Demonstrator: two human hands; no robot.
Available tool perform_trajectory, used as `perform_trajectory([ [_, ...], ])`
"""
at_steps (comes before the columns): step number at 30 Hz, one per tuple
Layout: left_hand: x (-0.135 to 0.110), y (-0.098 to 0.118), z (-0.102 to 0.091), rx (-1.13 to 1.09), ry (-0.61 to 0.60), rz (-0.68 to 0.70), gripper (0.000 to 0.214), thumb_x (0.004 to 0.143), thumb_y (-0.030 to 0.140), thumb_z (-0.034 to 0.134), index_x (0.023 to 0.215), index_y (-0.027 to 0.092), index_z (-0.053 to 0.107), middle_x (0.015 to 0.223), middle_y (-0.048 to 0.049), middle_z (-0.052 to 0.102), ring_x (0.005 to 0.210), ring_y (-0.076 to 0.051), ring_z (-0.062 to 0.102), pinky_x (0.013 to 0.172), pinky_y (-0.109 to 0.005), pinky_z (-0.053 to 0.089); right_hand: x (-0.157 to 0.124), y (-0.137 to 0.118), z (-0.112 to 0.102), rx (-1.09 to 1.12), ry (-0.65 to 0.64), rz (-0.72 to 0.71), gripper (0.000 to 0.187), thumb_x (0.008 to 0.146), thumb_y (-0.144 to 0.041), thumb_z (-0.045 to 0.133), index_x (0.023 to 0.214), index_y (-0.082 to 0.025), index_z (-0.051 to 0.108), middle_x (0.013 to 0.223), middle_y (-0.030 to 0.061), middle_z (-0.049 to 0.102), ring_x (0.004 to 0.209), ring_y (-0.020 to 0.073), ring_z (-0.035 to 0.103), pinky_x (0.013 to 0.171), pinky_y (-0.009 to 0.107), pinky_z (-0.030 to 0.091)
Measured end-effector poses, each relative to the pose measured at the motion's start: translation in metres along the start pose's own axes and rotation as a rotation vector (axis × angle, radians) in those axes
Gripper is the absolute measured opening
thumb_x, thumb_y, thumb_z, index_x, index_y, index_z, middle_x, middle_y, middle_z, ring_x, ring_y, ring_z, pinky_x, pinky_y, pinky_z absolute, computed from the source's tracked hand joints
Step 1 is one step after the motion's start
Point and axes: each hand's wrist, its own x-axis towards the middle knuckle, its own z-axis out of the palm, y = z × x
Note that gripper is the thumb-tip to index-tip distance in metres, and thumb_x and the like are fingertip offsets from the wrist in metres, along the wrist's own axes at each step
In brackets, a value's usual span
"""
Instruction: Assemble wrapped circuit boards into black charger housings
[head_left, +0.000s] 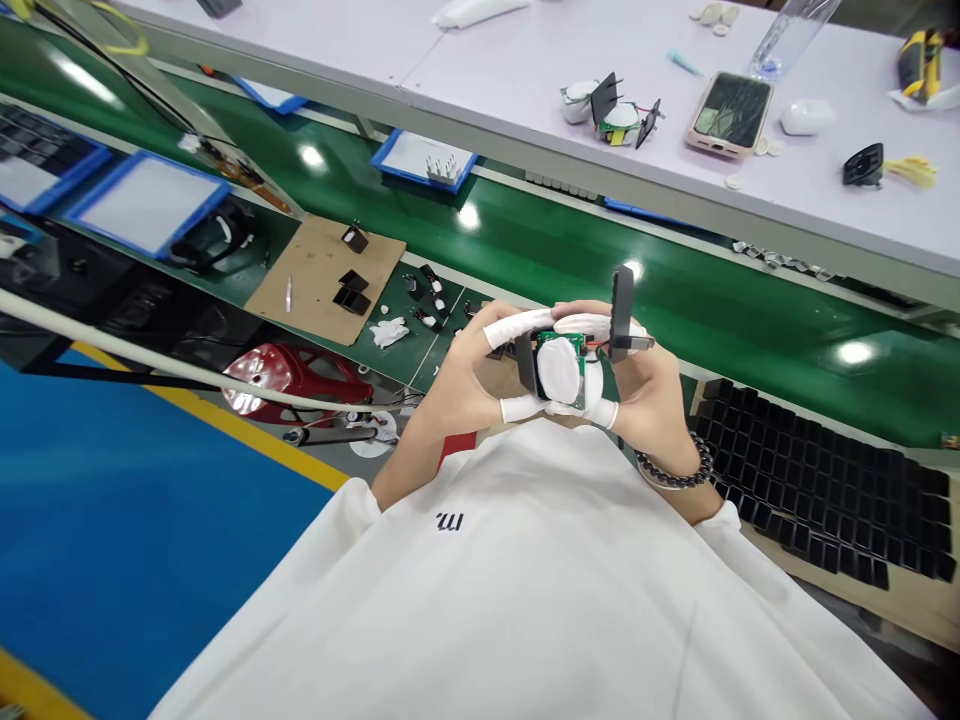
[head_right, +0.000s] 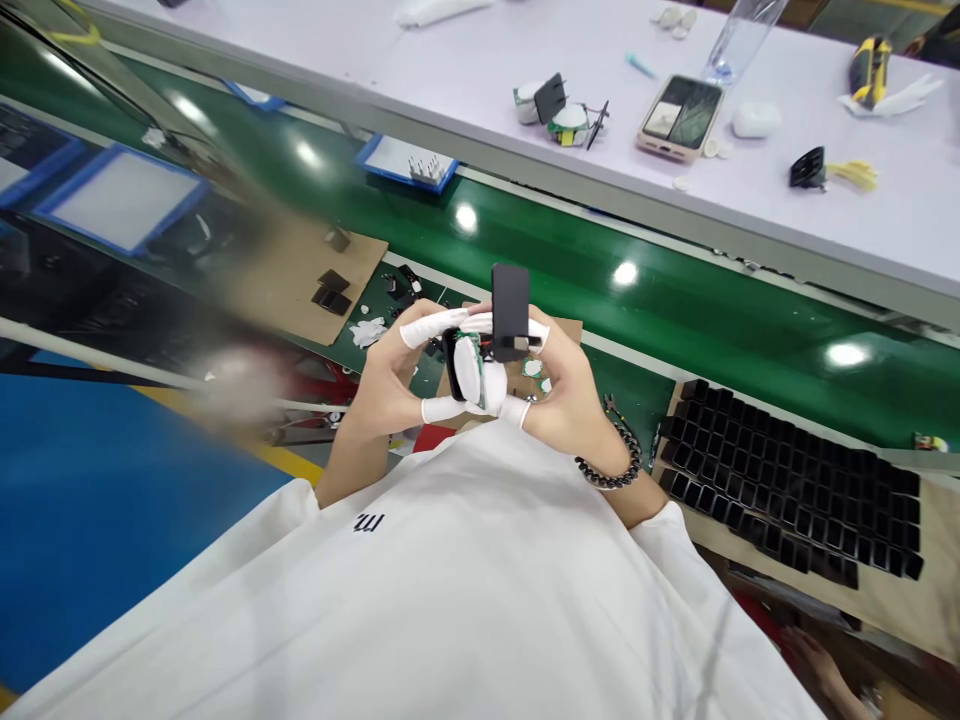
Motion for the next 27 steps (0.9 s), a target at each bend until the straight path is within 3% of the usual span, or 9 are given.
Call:
perform_trajectory([
  [6,0.000,-0.007,-0.003,0.033,-0.037,0.038,0.080,0.071,0.028,0.090,0.145,0.033,0.062,0.121,-0.0076,0.070,0.103,-0.027,0.066,0.088,-0.046,0.059,0.000,0.000,-0.002,-0.039,-0.005,0.053,0.054,0.065,-0.048,0.098,0.110,-0.028,0.075,0.126,0.0073,0.073,0.119,0.0327,0.068,0.103,0.050,0.058],
  [14,-0.001,-0.005,0.000,-0.017,0.000,0.005,0.074,0.072,0.026,0.088,0.142,0.032,0.065,0.119,-0.0068,0.071,0.107,-0.028,0.068,0.091,-0.046,0.058,-0.001,0.002,-0.004,-0.068,-0.047,-0.015,0.050,0.072,-0.032,0.095,0.118,-0.034,0.076,0.131,0.0037,0.072,0.122,0.0311,0.067,0.101,0.046,0.057],
  [18,-0.004,-0.004,0.003,-0.069,0.031,-0.053,0.064,0.074,0.032,0.088,0.135,0.035,0.069,0.113,-0.0060,0.071,0.104,-0.029,0.069,0.090,-0.048,0.058,-0.003,-0.001,-0.002,-0.100,-0.035,-0.039,0.047,0.074,-0.033,0.093,0.118,-0.034,0.076,0.132,0.0041,0.072,0.126,0.0328,0.067,0.108,0.049,0.056],
  [27,-0.007,-0.010,0.004,-0.067,0.011,-0.005,0.067,0.075,0.043,0.090,0.136,0.031,0.066,0.110,-0.0048,0.067,0.098,-0.023,0.065,0.084,-0.040,0.056,-0.010,-0.008,-0.001,-0.229,-0.023,0.010,0.042,0.076,-0.037,0.090,0.116,-0.035,0.077,0.129,0.0057,0.072,0.125,0.0343,0.067,0.108,0.054,0.058],
])
